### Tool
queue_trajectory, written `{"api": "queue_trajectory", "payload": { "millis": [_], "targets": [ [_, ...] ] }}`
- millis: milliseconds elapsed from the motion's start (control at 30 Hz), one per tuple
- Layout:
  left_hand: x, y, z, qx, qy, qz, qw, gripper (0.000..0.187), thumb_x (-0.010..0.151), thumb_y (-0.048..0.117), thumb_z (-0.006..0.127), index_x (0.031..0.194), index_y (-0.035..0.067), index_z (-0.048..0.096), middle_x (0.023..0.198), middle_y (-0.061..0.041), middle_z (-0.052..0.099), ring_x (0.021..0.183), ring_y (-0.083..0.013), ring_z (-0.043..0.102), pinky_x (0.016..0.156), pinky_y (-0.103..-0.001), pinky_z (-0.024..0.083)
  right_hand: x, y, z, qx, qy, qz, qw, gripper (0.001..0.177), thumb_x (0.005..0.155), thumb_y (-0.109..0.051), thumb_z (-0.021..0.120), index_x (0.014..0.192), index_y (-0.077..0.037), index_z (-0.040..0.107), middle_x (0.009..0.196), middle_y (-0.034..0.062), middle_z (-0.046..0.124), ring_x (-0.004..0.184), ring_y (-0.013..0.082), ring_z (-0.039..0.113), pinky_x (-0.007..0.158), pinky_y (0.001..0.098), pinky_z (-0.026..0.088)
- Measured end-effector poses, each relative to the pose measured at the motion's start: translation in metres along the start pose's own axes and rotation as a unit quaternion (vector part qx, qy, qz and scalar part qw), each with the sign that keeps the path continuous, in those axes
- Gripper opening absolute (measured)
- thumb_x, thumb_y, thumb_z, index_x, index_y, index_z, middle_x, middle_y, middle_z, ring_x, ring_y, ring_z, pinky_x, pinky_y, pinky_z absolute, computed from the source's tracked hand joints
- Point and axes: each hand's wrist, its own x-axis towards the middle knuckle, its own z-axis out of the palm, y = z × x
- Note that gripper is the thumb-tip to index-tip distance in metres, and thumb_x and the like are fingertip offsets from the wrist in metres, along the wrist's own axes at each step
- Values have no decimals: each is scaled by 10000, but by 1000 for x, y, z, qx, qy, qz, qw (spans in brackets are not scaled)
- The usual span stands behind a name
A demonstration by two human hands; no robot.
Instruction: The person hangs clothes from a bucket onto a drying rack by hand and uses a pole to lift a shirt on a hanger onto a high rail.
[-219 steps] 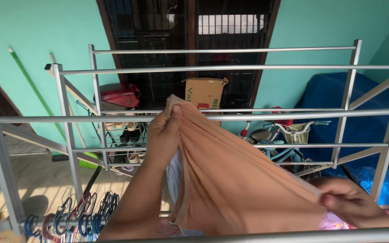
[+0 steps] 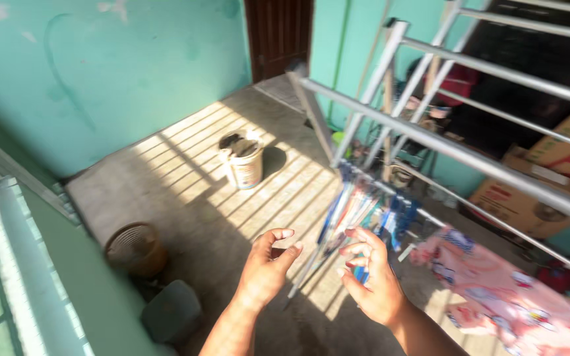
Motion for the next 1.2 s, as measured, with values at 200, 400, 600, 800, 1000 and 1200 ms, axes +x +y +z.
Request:
{"api": "queue_trajectory", "payload": {
  "millis": [200,400,600,800,1000,1200],
  "targets": [
    [40,-35,-96,-22,78,-63,995,453,860,323,743,1237,81,677,1251,-115,599,933,-193,661,797,-340,553,71,8,87,13,-110,29,993,971,808,2,735,1550,-89,114,1560,179,346,1234,282,592,917,409,554],
    [129,-53,-148,-24,153,-75,985,461,853,332,733,1248,105,660,1335,-88,537,1013,-164,680,852,-329,559,172,70,129,46,-91,111,989,1010,787,16,701,1575,-135,88,1587,161,319,1242,258,602,896,385,576],
    [255,-64,-186,22,165,-120,979,427,867,322,729,1257,157,673,1332,-57,520,1030,-169,654,863,-343,561,295,159,175,75,-119,214,967,1076,797,-6,709,1639,-237,79,1596,122,292,1211,233,610,866,380,592],
    [378,-68,-203,8,190,-130,973,429,850,285,746,1255,161,684,1329,-64,527,1103,-191,592,935,-353,535,390,214,192,49,-139,265,953,1051,798,-54,724,1635,-287,134,1608,68,316,1210,204,632,901,393,558],
    [508,-87,-209,63,127,-128,982,407,872,304,733,1242,143,678,1343,-75,544,1124,-203,628,979,-345,528,401,284,186,151,-65,287,944,1017,808,-68,723,1631,-253,154,1564,97,355,1128,237,625,927,412,576],
    [662,-123,-226,-1,43,-162,986,402,862,261,739,1219,87,678,1155,-187,765,1065,-262,699,924,-367,536,447,339,212,107,-21,384,917,977,838,-121,719,1625,-275,161,1562,71,393,1124,220,646,891,412,579]
  ]
}}
